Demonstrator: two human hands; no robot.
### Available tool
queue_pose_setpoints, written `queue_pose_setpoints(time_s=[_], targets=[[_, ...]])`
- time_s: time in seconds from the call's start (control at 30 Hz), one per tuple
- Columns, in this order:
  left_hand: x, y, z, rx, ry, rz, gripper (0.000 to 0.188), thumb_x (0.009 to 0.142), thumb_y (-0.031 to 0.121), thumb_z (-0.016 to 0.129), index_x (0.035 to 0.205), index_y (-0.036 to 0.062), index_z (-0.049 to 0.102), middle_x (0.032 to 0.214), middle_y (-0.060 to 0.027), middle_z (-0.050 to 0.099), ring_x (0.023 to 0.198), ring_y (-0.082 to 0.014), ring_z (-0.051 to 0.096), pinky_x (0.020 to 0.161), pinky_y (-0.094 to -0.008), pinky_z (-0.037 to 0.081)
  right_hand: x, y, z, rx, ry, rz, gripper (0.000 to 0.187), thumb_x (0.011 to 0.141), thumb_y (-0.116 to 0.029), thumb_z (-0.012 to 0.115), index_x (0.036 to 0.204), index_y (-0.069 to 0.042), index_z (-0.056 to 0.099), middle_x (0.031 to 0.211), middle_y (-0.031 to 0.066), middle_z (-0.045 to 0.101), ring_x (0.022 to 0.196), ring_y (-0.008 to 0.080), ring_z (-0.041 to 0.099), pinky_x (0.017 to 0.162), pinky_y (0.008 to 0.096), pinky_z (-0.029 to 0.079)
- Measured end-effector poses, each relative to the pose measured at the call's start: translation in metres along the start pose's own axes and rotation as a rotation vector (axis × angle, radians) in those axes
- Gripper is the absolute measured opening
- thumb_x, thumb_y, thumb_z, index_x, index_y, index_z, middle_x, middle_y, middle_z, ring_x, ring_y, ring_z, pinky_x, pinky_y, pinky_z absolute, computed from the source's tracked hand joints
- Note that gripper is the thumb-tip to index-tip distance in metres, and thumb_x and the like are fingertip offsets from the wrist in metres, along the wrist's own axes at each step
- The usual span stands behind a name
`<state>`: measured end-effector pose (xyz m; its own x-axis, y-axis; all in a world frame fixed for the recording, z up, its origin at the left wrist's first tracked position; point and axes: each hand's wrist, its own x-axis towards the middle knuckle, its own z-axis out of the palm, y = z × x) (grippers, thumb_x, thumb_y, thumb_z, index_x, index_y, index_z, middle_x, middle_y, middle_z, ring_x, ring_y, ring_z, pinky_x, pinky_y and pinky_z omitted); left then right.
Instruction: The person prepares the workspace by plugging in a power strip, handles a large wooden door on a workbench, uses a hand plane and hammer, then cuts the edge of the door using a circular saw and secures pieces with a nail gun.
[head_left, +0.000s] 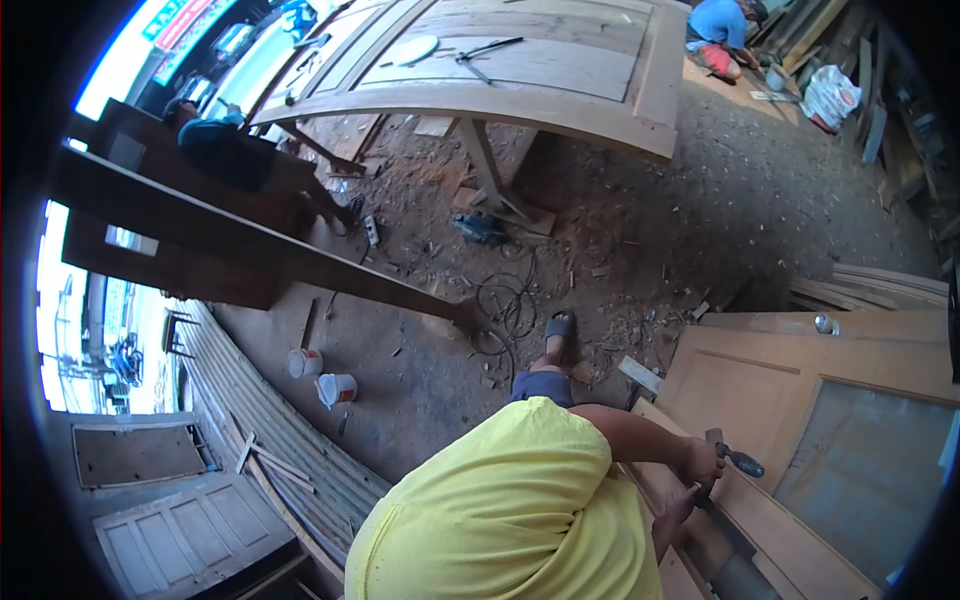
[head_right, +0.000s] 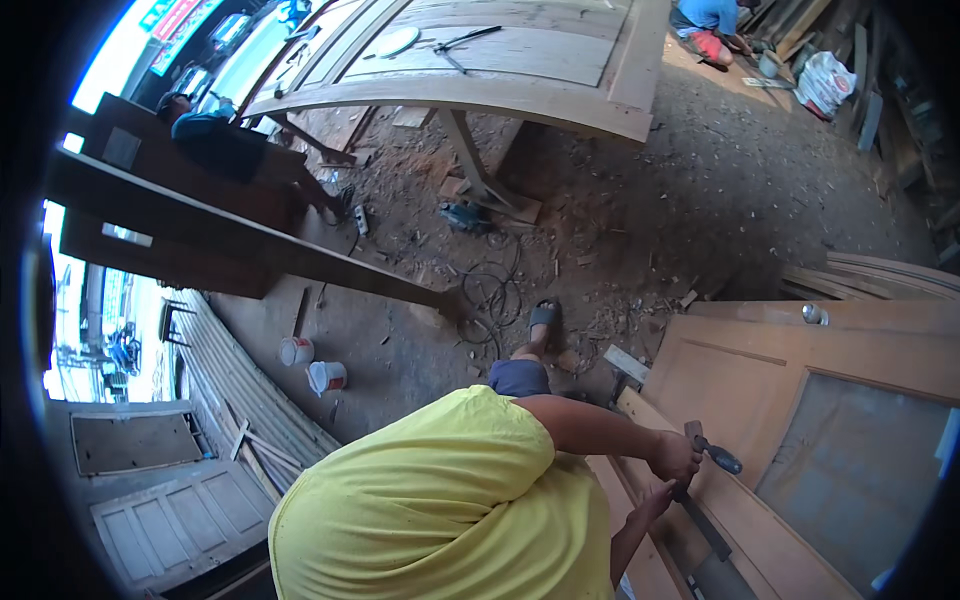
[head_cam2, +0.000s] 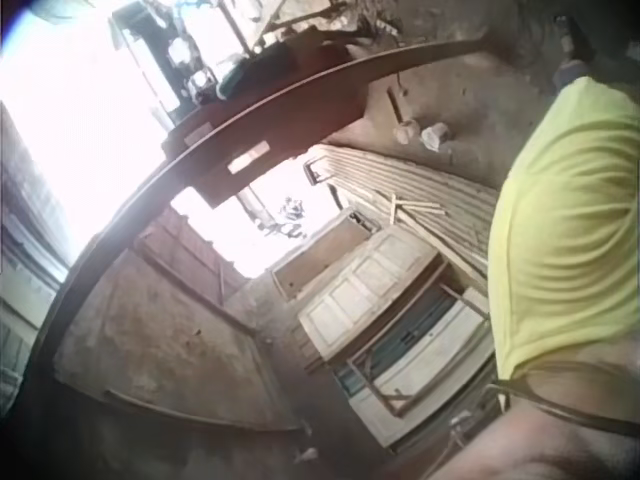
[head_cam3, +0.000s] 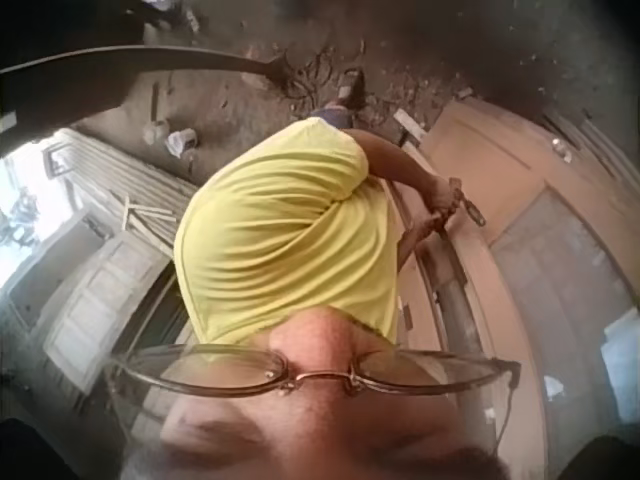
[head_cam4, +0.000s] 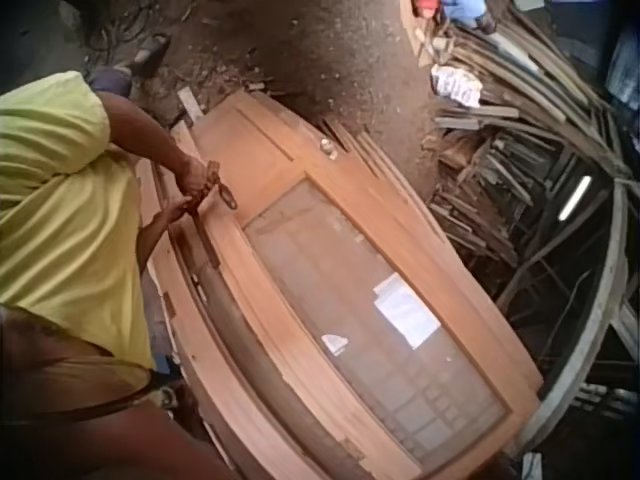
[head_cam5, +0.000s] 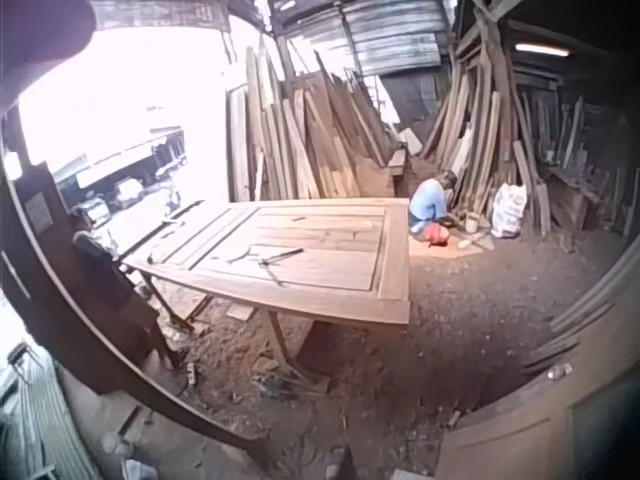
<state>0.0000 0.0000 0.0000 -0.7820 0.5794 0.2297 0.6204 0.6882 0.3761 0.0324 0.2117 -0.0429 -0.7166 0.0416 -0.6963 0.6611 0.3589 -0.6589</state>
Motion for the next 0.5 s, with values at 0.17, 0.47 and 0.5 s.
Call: queue_pose_setpoints(time_s=[0.17, 0.47, 0.5], targets=[[-0.087, -0.03, -0.019, -0.079, -0.143, -0.555, 0.041, 0.083, 0.043, 0.079, 0.119, 0.0225, 0.077, 0.121, -0.0053, 0.069, 0.123, -0.0296, 0.061, 0.104, -0.0457, 0.052, 0.071, -0.017, -0.053, 0.142, 0.044, 0.235, 0.098, 0.096, -0.075, 0.058, 0.154, 0.002, 0.039, 0.152, 0.0193, 0.053, 0.13, 0.0311, 0.062, 0.108, 0.0459, 0.051], [-0.386, 0.017, -0.038, -0.31, -0.143, -1.75, 0.035, 0.09, 0.033, 0.07, 0.118, 0.0148, 0.08, 0.127, -0.0098, 0.075, 0.128, -0.0318, 0.066, 0.097, -0.0466, 0.058, 0.097, -0.068, -0.051, 0.469, 0.12, 0.627, 0.108, 0.088, -0.076, 0.069, 0.157, -0.002, 0.033, 0.158, 0.0118, 0.054, 0.121, 0.0305, 0.072, 0.101, 0.047, 0.058], [-0.401, 0.029, -0.049, -0.428, -0.049, -1.908, 0.035, 0.092, 0.032, 0.068, 0.121, 0.0142, 0.08, 0.13, -0.0109, 0.075, 0.128, -0.0342, 0.067, 0.1, -0.0475, 0.058, 0.11, -0.056, -0.069, 0.536, 0.103, 0.597, 0.082, 0.095, -0.064, 0.066, 0.15, -0.007, 0.049, 0.143, 0.0114, 0.065, 0.113, 0.0338, 0.074, 0.097, 0.0458, 0.06]])
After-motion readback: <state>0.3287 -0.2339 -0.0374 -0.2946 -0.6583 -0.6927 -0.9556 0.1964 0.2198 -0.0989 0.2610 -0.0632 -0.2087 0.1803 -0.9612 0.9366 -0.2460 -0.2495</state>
